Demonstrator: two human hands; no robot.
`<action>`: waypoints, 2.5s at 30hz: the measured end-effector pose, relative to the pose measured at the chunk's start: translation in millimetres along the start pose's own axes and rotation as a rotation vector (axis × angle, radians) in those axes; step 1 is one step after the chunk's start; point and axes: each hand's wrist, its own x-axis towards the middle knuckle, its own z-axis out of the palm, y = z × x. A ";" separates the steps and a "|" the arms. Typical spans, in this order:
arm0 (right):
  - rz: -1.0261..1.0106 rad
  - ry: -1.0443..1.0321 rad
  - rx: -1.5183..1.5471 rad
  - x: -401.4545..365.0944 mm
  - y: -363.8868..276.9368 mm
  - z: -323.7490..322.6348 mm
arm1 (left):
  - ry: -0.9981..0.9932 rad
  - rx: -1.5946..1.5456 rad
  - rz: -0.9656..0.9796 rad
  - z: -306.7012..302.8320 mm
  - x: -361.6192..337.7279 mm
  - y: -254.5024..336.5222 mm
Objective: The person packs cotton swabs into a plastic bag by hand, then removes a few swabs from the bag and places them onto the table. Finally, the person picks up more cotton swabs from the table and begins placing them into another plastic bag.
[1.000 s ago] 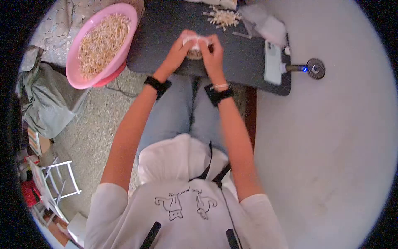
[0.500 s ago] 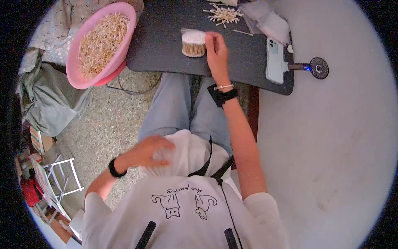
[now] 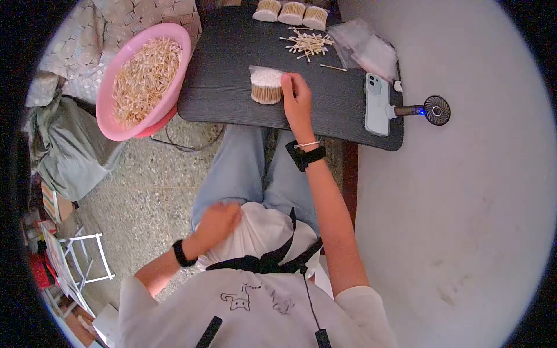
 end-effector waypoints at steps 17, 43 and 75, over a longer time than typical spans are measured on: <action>-0.002 0.041 -0.012 -2.0 3.5 1.8 | -0.425 -0.313 0.581 -16.1 -20.3 67.0; 0.023 0.034 -0.031 -1.9 4.0 1.4 | -0.389 0.167 0.766 -17.3 1.9 54.9; -0.032 0.051 -0.075 4.0 9.9 1.0 | 0.677 -0.161 0.273 -96.2 160.3 -7.5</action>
